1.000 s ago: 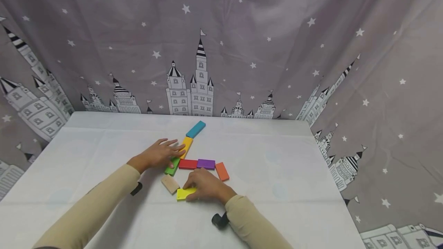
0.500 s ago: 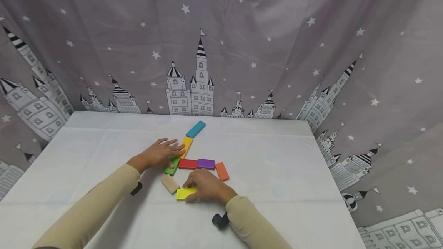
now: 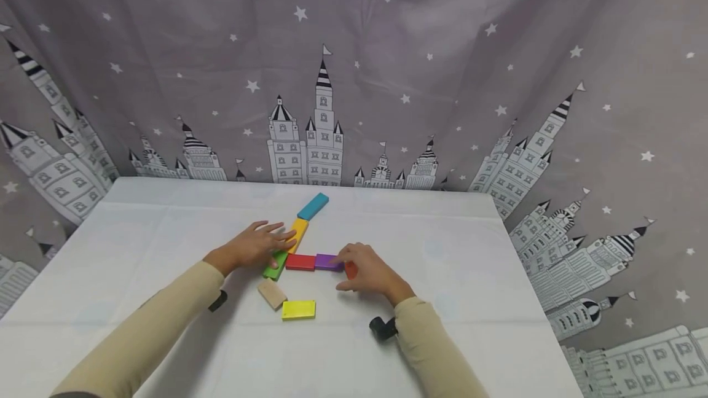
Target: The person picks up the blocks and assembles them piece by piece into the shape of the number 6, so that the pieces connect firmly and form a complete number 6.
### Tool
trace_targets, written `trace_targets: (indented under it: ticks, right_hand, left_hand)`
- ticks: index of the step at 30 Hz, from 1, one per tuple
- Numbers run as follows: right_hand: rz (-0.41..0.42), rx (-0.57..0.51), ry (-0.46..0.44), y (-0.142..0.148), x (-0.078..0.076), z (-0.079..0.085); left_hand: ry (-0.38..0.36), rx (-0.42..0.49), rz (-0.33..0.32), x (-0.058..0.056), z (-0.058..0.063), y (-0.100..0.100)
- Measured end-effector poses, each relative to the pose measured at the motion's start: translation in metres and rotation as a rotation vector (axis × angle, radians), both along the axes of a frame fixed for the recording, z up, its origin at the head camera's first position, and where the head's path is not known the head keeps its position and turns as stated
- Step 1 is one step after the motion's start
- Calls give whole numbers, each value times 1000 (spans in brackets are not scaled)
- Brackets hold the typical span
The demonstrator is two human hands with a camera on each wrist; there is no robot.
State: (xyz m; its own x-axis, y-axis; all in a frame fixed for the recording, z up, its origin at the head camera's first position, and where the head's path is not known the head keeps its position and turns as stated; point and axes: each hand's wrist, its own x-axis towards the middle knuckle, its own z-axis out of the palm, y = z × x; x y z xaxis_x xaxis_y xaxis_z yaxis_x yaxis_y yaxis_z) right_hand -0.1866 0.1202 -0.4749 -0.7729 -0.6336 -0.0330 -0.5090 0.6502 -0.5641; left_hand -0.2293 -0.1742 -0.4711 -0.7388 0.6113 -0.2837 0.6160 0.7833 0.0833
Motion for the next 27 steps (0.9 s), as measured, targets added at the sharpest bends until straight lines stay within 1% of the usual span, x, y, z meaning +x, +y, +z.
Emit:
trace_targets:
  ticks: [3,6,12,18,24,27]
  right_hand:
    - [-23,-8,-8,9,1,1]
    - [-31,-11,-38,15,4,1]
    - [9,-17,-81,19,13,-2]
    - [33,-40,-153,24,12,-5]
    - [45,-66,-161,25,14,-4]
    - [33,-69,-169,25,16,-4]
  left_hand:
    - [8,0,-16,4,2,-4]
    - [9,1,-34,8,3,-8]
    - [-18,-2,-37,16,4,-15]
    - [-22,0,-43,17,5,-14]
    - [-23,6,-37,18,5,-14]
    - [-20,4,-36,18,5,-15]
